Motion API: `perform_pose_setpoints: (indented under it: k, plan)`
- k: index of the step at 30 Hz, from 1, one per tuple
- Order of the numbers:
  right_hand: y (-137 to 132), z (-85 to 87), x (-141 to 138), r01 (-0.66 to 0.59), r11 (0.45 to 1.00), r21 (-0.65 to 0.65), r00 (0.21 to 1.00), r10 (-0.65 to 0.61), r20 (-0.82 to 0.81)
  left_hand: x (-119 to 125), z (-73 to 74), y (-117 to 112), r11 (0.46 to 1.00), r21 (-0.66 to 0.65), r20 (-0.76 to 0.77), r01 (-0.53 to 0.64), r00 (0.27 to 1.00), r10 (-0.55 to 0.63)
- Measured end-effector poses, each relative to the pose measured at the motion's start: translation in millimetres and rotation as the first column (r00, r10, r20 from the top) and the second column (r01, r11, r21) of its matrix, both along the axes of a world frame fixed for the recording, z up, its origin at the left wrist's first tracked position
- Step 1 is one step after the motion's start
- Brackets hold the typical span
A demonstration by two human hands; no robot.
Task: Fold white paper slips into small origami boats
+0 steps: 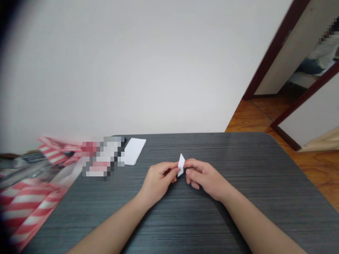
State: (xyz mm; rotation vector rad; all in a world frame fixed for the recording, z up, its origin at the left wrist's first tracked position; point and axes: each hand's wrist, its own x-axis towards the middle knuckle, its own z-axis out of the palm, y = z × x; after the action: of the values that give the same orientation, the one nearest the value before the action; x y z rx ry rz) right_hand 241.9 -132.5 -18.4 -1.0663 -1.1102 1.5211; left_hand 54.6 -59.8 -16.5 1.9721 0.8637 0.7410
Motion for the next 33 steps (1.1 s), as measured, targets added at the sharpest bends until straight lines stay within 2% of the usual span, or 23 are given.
perform_pose_setpoints:
  k: [5,12,21,24,27,30,33]
  plan:
    - [1.6,-3.0,-1.2,0.035,0.999,-0.006,0.999,-0.035,-0.017,0.7,1.5,-0.5,1.000,-0.018,-0.009,-0.024,1.000,0.024]
    - [1.2,2.3,0.9,-0.029,1.000,-0.003,0.999,0.029,0.016,-0.1,2.8,-0.4,0.999,0.031,-0.004,0.029,1.000,-0.029]
    - [-0.4,8.6,-1.1,-0.062,0.998,0.008,0.993,0.061,0.101,0.6,2.0,1.3,0.995,0.105,0.003,0.000,1.000,0.000]
    - [1.0,8.2,-2.6,-0.016,1.000,0.019,0.992,0.014,0.129,-0.2,0.5,-0.1,0.996,0.084,-0.011,-0.022,1.000,0.023]
    - [3.3,6.5,-3.1,0.092,0.996,0.017,0.980,-0.093,0.178,-1.0,1.1,-1.3,0.998,0.055,-0.004,-0.025,1.000,0.025]
    - [5.2,4.9,-2.4,0.216,0.976,0.026,0.951,-0.216,0.222,-1.0,4.2,-1.8,0.997,0.075,0.017,0.011,1.000,-0.012]
    - [5.8,2.5,-0.5,0.263,0.962,0.076,0.923,-0.274,0.269,0.0,6.0,-1.6,0.991,0.119,0.054,0.058,0.996,-0.065]
